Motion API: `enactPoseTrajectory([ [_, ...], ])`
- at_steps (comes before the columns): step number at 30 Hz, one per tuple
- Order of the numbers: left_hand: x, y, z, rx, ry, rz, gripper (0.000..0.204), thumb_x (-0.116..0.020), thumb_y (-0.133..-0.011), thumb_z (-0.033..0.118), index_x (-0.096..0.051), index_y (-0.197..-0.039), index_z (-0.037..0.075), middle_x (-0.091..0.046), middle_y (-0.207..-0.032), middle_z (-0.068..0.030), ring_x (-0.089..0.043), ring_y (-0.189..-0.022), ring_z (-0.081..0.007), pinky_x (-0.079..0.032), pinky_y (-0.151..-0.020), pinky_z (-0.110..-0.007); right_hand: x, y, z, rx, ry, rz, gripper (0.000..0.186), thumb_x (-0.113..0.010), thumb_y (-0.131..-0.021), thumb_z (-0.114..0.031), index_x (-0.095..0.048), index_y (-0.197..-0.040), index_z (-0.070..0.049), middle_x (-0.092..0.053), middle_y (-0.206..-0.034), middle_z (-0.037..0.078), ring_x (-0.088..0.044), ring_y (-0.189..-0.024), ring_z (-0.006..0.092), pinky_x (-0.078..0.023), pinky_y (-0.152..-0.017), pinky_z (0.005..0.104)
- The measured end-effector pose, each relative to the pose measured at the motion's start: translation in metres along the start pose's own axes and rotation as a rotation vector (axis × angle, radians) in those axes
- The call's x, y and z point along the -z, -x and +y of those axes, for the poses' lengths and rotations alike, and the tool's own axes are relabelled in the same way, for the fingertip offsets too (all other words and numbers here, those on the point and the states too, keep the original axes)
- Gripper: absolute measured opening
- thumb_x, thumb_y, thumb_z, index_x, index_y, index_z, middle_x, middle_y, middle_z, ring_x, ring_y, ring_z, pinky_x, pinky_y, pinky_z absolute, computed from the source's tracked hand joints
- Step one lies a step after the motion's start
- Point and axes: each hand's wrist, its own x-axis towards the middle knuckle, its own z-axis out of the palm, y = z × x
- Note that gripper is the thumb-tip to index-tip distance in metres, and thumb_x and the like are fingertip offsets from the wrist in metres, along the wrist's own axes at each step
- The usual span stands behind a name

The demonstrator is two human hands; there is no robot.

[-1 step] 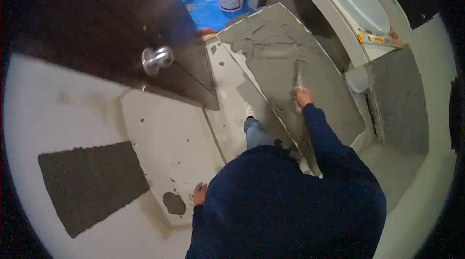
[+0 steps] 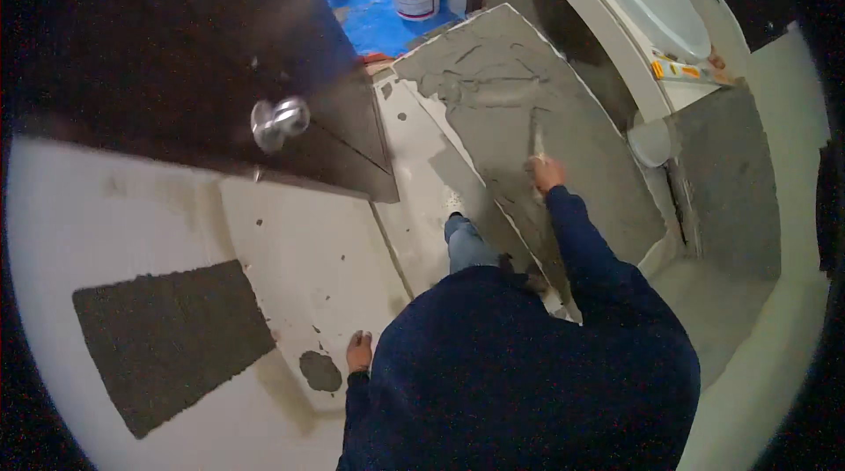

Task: The person spreads mortar on a tile using a trowel, applies mortar to a wall surface, and smooths the mortar across the tile.

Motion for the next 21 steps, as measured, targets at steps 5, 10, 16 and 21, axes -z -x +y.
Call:
enactPoseTrajectory([
  [5, 0.101, -0.083, 0.157, 0.141, 0.539, 0.248, 0.061, -0.062, -0.081, 0.017, -0.031, -0.131, 0.002, -0.046, -0.124, -0.0167, -0.047, -0.110, -0.0261, -0.037, -0.092, -0.033, -0.074, -0.092, -0.037, 0.138, 0.130, -0.097, 0.027, -0.055, -0.075, -0.024, -0.061, -0.093, -0.004, -0.061, -0.082, 0.018, -0.059, -0.076, 0.0323, -0.048, -0.064, 0.0403],
  [10, 0.172, -0.120, 0.326, -0.259, 0.340, 0.522, 0.072, -0.071, -0.073, 0.016, -0.030, -0.129, -0.001, -0.044, -0.124, -0.0182, -0.045, -0.109, -0.0246, -0.036, -0.092, -0.034, -0.091, -0.145, -0.118, -0.157, -0.177, -0.292, 0.034, -0.053, -0.076, -0.034, -0.061, -0.084, -0.002, -0.062, -0.085, 0.019, -0.058, -0.078, 0.0346, -0.046, -0.066, 0.0426],
  [16, 0.190, -0.163, 0.366, 0.204, 0.467, 0.665, 0.044, -0.073, -0.072, 0.029, -0.050, -0.088, -0.004, -0.053, -0.088, -0.0074, -0.045, -0.072, -0.0137, -0.036, -0.067, -0.027, -0.068, -0.231, -0.111, -0.156, 0.201, -0.400, 0.041, -0.053, -0.076, -0.038, -0.059, -0.101, -0.006, -0.061, -0.093, 0.019, -0.058, -0.086, 0.0341, -0.045, -0.075, 0.0439],
  [21, 0.186, -0.169, 0.374, 0.011, 0.418, 0.746, 0.037, -0.069, -0.075, 0.035, -0.060, -0.070, -0.001, -0.049, -0.063, 0.0025, -0.039, -0.050, -0.0073, -0.030, -0.045, -0.025, -0.003, -0.249, 0.027, -0.315, 0.352, -0.325, 0.031, -0.044, -0.085, -0.025, -0.057, -0.112, -0.018, -0.054, -0.114, 0.017, -0.054, -0.102, 0.0315, -0.042, -0.086, 0.0433],
])
